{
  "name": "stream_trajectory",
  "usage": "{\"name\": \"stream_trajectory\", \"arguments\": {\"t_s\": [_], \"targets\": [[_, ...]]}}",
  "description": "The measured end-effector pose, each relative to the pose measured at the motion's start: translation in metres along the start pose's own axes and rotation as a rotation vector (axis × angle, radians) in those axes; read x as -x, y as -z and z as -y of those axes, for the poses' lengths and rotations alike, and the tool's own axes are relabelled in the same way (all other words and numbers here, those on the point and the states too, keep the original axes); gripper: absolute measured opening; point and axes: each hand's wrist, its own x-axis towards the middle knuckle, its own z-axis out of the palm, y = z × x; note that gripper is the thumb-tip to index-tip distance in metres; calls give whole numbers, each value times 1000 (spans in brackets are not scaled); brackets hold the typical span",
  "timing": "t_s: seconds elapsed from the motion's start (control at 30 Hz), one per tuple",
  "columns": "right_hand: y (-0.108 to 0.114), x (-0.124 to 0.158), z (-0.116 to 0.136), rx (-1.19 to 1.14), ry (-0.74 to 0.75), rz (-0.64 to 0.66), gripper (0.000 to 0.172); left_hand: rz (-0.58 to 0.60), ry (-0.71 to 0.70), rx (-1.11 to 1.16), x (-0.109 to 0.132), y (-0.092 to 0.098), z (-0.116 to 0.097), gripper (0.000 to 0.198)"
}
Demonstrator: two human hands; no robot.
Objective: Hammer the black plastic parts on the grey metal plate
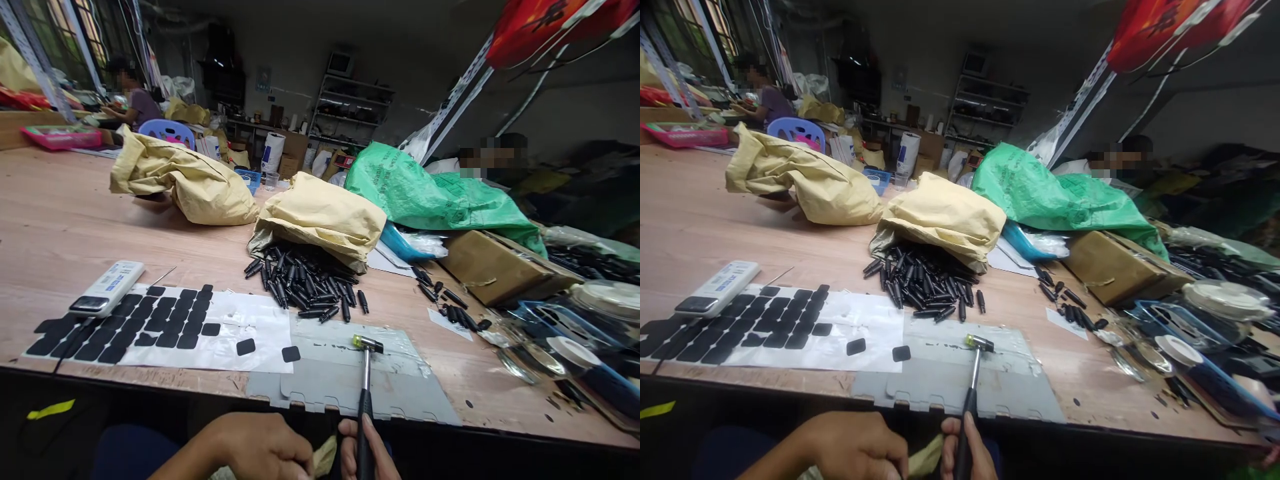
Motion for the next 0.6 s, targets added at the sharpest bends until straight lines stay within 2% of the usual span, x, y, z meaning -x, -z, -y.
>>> {"name": "stream_trajectory", "arguments": {"t_s": [0.07, 0.17, 0.27, 0.33, 0.4, 0.43, 0.53, 0.57, 0.6], "targets": [[-2, 1, 1, 0, 0, 34, 59, -129, 184, -208, 4, -10, 14, 19], [-3, 1, 0, -2, 13, 42, 60, -297, 475, -300, 4, -26, 44, 27], [-3, 0, -2, -12, 24, 33, 60, -328, 622, -297, 0, -40, 72, 34], [-3, 1, -2, -10, 23, 48, 59, -327, 671, -304, 0, -46, 77, 34], [-4, 3, -1, -6, 29, 61, 57, -316, 655, -307, 3, -46, 68, 32], [-5, 3, -1, -5, 36, 62, 57, -292, 602, -293, 5, -43, 58, 33], [-7, 3, -1, -2, 51, 57, 58, -200, 278, -137, 5, -23, 19, 39], [-7, 2, -1, 0, 51, 57, 59, -213, 184, -75, 1, -13, 7, 36], [-7, 1, -1, 2, 50, 58, 60, -277, 131, -36, -5, -1, -2, 33]]}}
